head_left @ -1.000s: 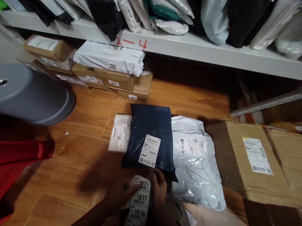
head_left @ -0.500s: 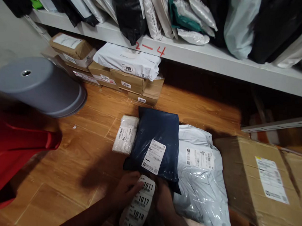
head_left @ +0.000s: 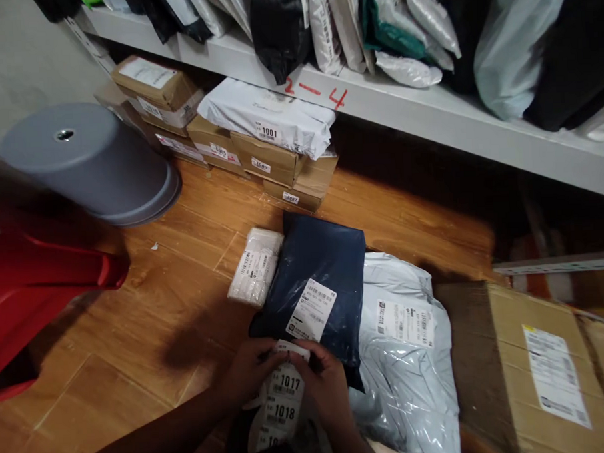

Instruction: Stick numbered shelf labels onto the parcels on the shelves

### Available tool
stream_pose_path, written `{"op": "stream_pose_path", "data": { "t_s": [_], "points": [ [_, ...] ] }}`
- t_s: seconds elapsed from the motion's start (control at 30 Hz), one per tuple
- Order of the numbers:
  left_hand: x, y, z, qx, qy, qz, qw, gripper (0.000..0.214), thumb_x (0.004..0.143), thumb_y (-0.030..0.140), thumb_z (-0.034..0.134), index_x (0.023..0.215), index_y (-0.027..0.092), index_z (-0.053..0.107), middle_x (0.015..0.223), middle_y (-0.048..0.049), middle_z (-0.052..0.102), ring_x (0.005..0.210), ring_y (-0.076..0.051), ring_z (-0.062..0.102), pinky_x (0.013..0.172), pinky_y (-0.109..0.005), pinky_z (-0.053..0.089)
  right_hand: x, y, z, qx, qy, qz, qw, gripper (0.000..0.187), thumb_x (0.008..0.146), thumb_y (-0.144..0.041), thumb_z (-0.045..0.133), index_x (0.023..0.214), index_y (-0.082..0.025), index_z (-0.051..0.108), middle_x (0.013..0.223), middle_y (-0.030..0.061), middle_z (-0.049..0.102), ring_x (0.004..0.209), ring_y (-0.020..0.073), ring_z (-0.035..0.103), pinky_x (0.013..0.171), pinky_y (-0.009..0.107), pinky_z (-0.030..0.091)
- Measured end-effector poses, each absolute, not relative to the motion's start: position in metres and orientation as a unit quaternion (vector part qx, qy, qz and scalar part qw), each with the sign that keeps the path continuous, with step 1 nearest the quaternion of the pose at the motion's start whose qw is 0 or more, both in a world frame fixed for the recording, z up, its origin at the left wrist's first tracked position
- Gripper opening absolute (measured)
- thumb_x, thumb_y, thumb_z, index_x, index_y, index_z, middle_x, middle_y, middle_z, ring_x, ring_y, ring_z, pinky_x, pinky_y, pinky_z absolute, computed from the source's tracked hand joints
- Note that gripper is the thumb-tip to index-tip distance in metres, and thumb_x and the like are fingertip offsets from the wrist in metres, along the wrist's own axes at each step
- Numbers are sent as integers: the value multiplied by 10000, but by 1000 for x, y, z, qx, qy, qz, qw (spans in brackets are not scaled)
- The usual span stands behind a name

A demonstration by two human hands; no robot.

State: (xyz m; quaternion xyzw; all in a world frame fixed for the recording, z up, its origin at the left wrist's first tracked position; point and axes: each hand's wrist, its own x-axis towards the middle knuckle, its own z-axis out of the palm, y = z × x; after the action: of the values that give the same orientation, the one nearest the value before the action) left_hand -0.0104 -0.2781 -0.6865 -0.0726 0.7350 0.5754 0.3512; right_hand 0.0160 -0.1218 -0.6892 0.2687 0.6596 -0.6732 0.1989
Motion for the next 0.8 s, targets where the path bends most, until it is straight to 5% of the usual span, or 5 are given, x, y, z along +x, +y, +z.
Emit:
{"op": "stream_pose_path", "data": {
  "t_s": [0.2, 0.53, 0.7, 0.8],
  "points": [
    [-16, -273, -681, -182, 736, 573, 311, 441, 778, 565, 516, 663, 151, 615, 582, -1, 581, 554, -135, 510, 505, -230, 376, -5, -118, -691, 234, 652, -693, 200, 304, 674, -459, 697, 777, -173, 717, 704, 55, 707, 672, 208, 626, 646, 323, 493],
    [-22, -275, -683, -202, 741, 575, 283, 441, 773, 578, 514, 696, 158, 624, 590, 0, 590, 550, -138, 522, 504, -229, 382, -18, -123, -694, 221, 642, -706, 201, 227, 691, -390, 686, 780, -184, 718, 691, 35, 690, 634, 182, 610, 601, 298, 481],
    [-14, -287, -687, -215, 759, 545, 284, 490, 738, 629, 529, 567, 172, 577, 510, 8, 555, 519, -142, 509, 476, -230, 373, -22, -126, -685, 135, 750, -611, 214, 36, 664, -241, 705, 652, -207, 703, 680, 22, 674, 649, 182, 605, 642, 304, 461],
    [5, -310, -696, -246, 706, 577, 328, 560, 724, 685, 489, 662, 164, 686, 613, -44, 675, 642, -226, 615, 588, -300, 477, -30, -132, -680, 89, 800, -548, 226, 83, 716, -206, 671, 636, -203, 696, 664, 22, 672, 651, 179, 609, 643, 297, 445]
  ]
}}
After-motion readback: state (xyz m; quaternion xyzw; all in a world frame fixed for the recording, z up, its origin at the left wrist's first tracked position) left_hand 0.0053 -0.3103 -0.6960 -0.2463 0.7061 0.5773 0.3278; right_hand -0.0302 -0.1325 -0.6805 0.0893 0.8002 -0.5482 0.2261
